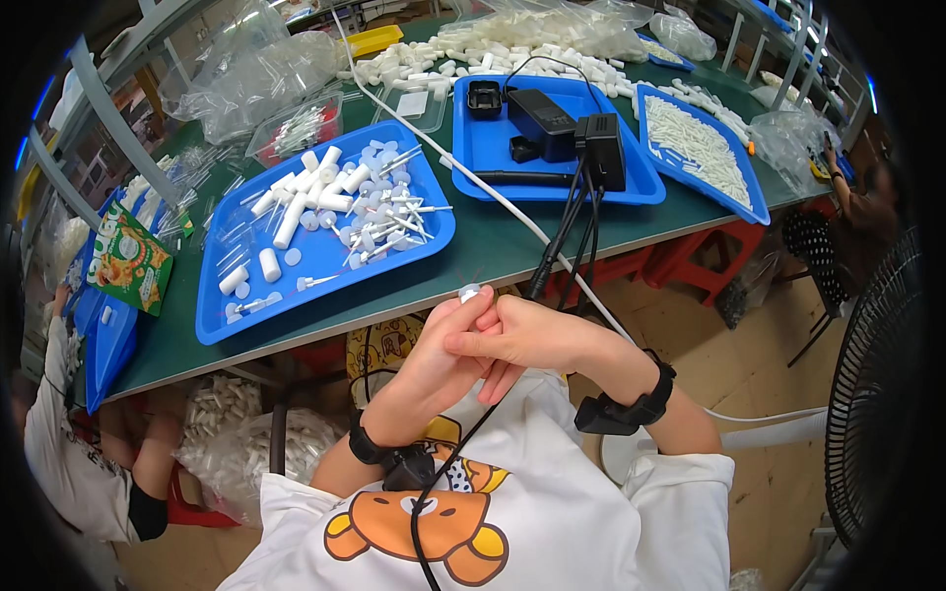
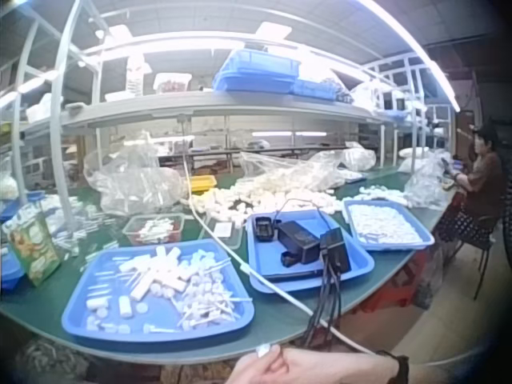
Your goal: The person assembles small white plastic components by hand at a factory workstation. They repeatedly pick up cylindrical bodies and caps from a blue tray, fit the caps onto the bodies, and place the assembled units back into the tray.
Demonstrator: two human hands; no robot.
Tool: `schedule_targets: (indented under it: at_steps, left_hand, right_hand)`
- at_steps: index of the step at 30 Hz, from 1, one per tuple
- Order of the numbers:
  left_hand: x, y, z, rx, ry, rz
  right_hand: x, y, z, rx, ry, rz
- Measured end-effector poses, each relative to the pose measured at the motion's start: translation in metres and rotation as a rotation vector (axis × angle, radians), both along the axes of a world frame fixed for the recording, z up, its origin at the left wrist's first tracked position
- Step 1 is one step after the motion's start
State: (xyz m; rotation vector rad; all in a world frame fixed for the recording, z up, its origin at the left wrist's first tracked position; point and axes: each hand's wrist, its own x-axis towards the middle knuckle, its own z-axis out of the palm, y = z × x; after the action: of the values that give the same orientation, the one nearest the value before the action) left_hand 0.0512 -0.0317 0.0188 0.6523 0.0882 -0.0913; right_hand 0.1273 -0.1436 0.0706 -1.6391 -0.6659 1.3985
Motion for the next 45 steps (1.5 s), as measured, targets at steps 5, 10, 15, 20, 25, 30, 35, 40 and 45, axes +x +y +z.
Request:
schedule_targets:
  at_steps: [5, 10, 15, 20, 25, 30, 35, 40, 45]
  left_hand:
    - [0.003, -0.005, -0.003, -0.063, -0.029, 0.026]
    - [0.002, 0.001, -0.003, -0.040, -0.015, -0.036]
    - [-0.004, 0.009, -0.009, -0.092, 0.005, -0.053]
    - [-0.011, 0.000, 0.002, -0.033, 0.108, 0.058]
    - [-0.013, 0.001, -0.001, 0.037, 0.072, 0.047]
    - [-0.011, -0.001, 0.003, 0.103, 0.036, -0.007]
    - [-0.004, -0.009, -0.007, 0.137, -0.011, 0.048]
    - [0.000, -0.010, -0.019, 0.164, -0.072, 0.072]
    - [-0.001, -0.002, -0.016, 0.164, -0.063, 0.016]
  right_hand:
    - [0.009, -0.002, -0.002, -0.002, 0.024, 0.022]
    - [0.007, 0.001, -0.004, 0.040, 0.019, 0.015]
    - [0.001, 0.004, -0.017, 0.057, 0.115, -0.007]
    - [0.003, 0.001, -0.023, 0.104, 0.237, -0.014]
    - [-0.003, 0.002, -0.027, 0.199, 0.256, -0.073]
    - [-0.012, 0.005, -0.019, 0.185, 0.154, -0.183]
    - [-0.012, 0.009, -0.035, 0.310, -0.011, -0.330]
    - [-0.010, 0.011, -0.031, 0.267, -0.156, -0.330]
    - [-0.011, 0.013, -0.035, 0.285, -0.112, -0.359]
